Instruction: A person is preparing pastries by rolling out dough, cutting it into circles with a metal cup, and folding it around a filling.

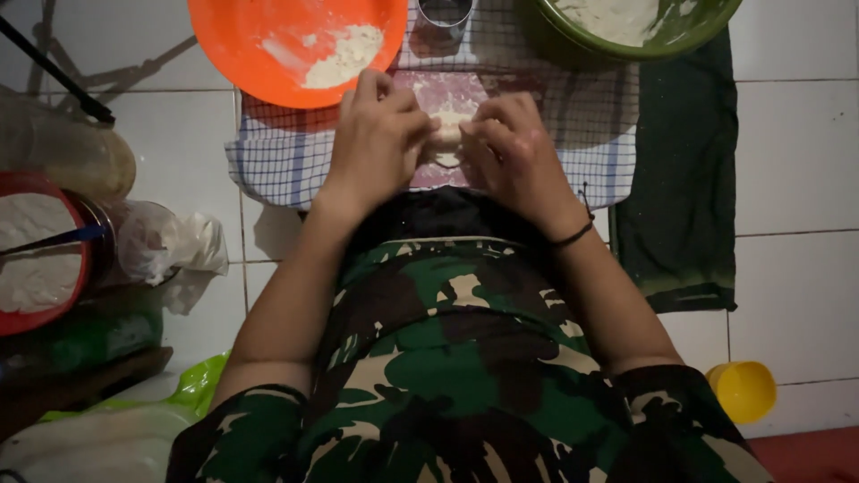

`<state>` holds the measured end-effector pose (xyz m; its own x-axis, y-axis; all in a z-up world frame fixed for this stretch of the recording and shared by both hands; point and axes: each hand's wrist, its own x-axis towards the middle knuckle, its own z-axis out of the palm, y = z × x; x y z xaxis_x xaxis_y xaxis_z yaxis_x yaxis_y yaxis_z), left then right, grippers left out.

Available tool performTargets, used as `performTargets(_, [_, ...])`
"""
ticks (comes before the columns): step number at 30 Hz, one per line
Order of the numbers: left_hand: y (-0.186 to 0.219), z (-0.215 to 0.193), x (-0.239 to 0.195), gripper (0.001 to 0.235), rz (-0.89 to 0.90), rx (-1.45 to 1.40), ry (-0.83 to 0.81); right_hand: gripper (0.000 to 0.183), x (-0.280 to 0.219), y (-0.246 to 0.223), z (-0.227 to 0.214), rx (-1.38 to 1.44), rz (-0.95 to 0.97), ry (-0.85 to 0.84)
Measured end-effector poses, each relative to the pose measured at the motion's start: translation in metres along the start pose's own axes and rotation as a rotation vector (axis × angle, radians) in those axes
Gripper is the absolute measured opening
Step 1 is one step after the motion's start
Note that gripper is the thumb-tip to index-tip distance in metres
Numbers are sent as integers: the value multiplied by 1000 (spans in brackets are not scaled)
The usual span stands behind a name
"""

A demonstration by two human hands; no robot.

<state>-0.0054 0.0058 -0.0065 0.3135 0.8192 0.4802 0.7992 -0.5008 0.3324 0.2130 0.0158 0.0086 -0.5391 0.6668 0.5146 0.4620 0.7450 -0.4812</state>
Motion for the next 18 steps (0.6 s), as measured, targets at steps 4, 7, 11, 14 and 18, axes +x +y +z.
performTargets(4, [-11, 8, 9, 15, -8, 2, -16, 17, 8, 12, -3, -2, 26, -82])
performTargets(7, [-21, 19, 15, 17, -41, 70, -38, 14, 10, 35, 4, -32, 36, -114])
performTargets(11, [-29, 24, 22, 12, 11, 136, 35, 13, 20, 46, 1, -51, 94, -208])
performTargets(14, [-30, 26, 27, 8, 37, 143, 77, 11, 26, 46, -3, -20, 86, -209])
performTargets(18, [-27, 22, 26, 9, 29, 132, 65, 12, 28, 43, -4, -7, 96, -208])
